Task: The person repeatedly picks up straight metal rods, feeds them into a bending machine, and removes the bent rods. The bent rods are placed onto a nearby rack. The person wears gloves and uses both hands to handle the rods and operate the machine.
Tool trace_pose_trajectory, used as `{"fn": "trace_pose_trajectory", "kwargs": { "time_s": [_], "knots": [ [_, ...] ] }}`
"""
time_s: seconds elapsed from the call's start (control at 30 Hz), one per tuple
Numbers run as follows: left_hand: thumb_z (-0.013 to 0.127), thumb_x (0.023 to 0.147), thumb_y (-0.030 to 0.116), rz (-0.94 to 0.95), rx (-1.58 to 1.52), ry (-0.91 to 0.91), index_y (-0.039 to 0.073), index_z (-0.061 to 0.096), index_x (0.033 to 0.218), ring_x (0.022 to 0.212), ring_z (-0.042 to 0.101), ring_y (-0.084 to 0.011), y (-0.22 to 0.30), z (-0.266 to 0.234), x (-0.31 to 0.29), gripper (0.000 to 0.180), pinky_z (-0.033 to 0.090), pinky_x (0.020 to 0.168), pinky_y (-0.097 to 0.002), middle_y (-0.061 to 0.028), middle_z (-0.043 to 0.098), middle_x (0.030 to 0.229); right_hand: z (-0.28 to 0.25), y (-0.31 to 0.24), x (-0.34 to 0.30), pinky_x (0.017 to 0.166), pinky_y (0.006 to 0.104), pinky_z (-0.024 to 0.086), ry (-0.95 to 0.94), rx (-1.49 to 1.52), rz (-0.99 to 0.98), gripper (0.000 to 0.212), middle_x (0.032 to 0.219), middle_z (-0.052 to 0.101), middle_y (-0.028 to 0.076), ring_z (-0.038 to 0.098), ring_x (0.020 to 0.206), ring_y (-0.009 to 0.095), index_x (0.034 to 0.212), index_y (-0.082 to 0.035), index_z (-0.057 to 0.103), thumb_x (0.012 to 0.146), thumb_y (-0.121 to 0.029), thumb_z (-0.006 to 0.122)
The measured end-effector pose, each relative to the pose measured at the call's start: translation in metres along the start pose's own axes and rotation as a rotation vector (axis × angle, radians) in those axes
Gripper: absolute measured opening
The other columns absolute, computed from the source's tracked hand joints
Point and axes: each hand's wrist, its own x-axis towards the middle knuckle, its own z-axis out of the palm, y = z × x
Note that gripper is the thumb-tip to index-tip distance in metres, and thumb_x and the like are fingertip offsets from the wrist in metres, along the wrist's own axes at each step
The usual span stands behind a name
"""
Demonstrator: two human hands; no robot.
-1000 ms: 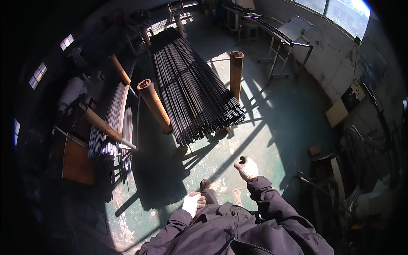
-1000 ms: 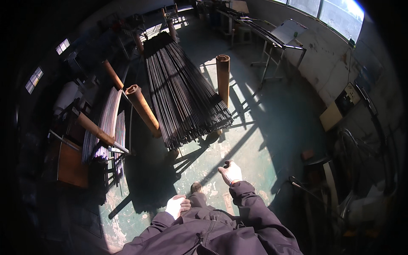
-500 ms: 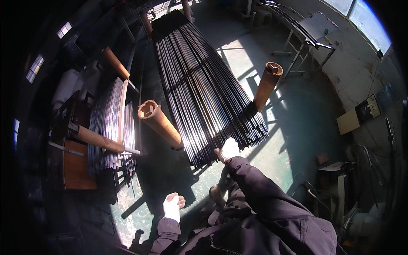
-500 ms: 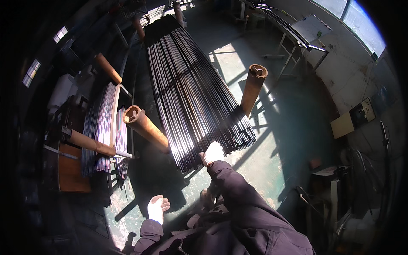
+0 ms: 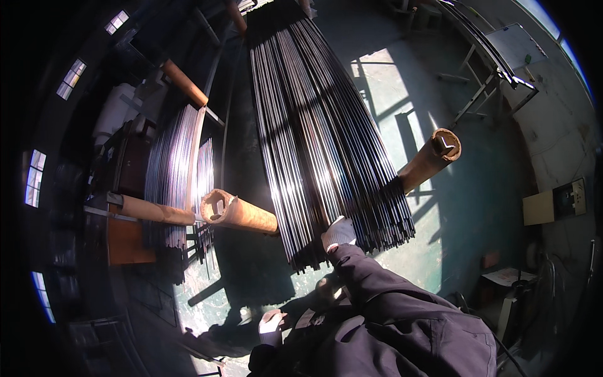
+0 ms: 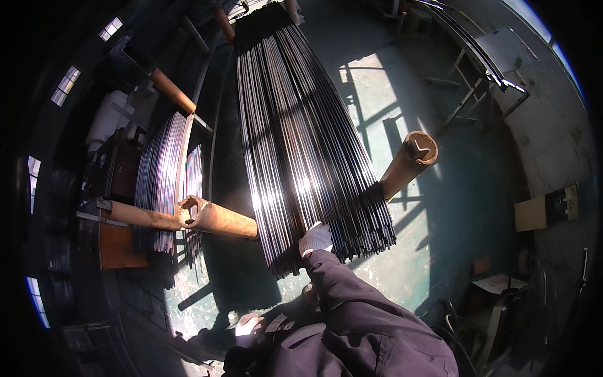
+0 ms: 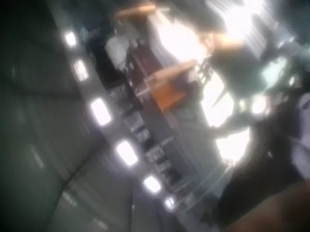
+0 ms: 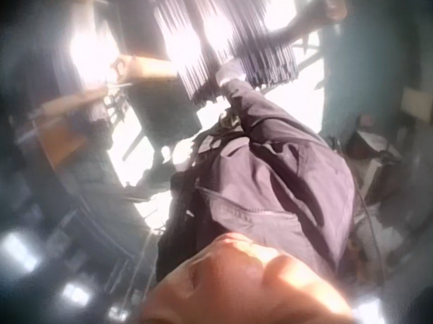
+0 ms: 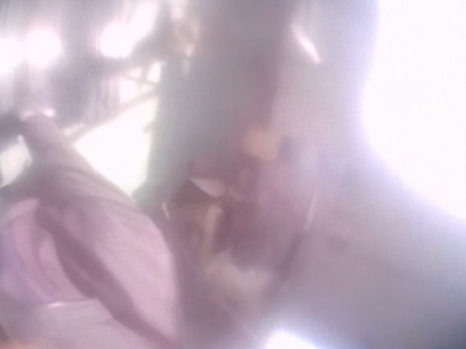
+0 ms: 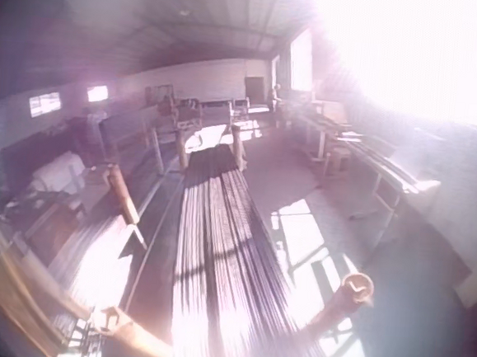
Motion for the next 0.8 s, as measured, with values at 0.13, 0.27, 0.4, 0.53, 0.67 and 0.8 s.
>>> {"fn": "trace_pose_trajectory", "kwargs": {
  "time_s": [0.13, 0.27, 0.4, 0.53, 0.67, 0.8],
  "knots": [
    [0.063, 0.105, 0.002, 0.012, -0.428, -0.146, -0.003, 0.063, 0.130, 0.087, 0.075, -0.0260, 0.072, 0.055, 0.012, 0.025, 0.063, 0.076, -0.0346, -0.0195, 0.075, 0.106, -0.031, 0.003, 0.004, 0.100, 0.0407, 0.064, -0.119, -0.047, -0.034, 0.058, 0.130, 0.069, 0.015, 0.074, 0.122, 0.031, 0.128, -0.008, 0.065, 0.083, -0.034, 0.091],
    [0.061, 0.104, -0.001, 0.109, -0.078, 0.024, -0.002, 0.064, 0.129, 0.085, 0.075, -0.0247, 0.081, 0.074, 0.016, 0.025, 0.063, 0.074, -0.0320, -0.0201, 0.074, 0.103, -0.040, 0.006, 0.023, 0.099, 0.0430, 0.064, -0.203, -0.032, -0.037, 0.040, 0.133, 0.074, 0.017, 0.076, 0.122, 0.035, 0.127, -0.009, 0.069, 0.093, -0.027, 0.080],
    [0.064, 0.103, -0.001, -0.060, -0.296, -0.116, 0.005, 0.068, 0.116, 0.086, 0.074, -0.0232, 0.047, 0.065, 0.034, 0.015, 0.064, 0.077, -0.0370, -0.0119, 0.072, 0.098, -0.051, 0.026, 0.043, 0.097, 0.0438, 0.064, -0.301, 0.092, -0.193, 0.027, 0.123, 0.079, 0.021, 0.077, 0.117, 0.034, 0.117, -0.003, 0.076, 0.094, -0.016, 0.072],
    [0.064, 0.104, -0.002, -0.121, -0.578, -0.389, 0.005, 0.067, 0.114, 0.090, 0.073, -0.0234, 0.029, 0.067, 0.059, 0.012, 0.063, 0.078, -0.0380, -0.0117, 0.068, 0.099, -0.073, 0.046, 0.058, 0.089, 0.0402, 0.063, -0.475, 0.302, -0.355, 0.036, 0.103, 0.083, 0.019, 0.081, 0.097, 0.030, 0.111, 0.001, 0.082, 0.085, -0.023, 0.087],
    [0.062, 0.105, 0.002, -0.221, -0.622, -0.539, 0.002, 0.068, 0.119, 0.089, 0.075, -0.0262, 0.058, 0.094, 0.076, 0.016, 0.064, 0.077, -0.0344, -0.0148, 0.073, 0.102, -0.089, 0.060, 0.063, 0.080, 0.0366, 0.064, -0.780, 0.724, -0.181, 0.029, 0.097, 0.083, 0.015, 0.081, 0.086, 0.025, 0.108, 0.005, 0.082, 0.088, -0.013, 0.090],
    [0.064, 0.106, 0.009, -0.019, 0.075, -0.170, 0.000, 0.064, 0.126, 0.085, 0.077, -0.0292, 0.104, 0.119, 0.086, 0.022, 0.065, 0.076, -0.0378, -0.0185, 0.076, 0.105, -0.089, 0.066, 0.058, 0.078, 0.0371, 0.064, -0.851, 1.087, -0.135, 0.026, 0.099, 0.083, 0.016, 0.080, 0.085, 0.024, 0.114, 0.007, 0.078, 0.096, -0.011, 0.084]
  ]
}}
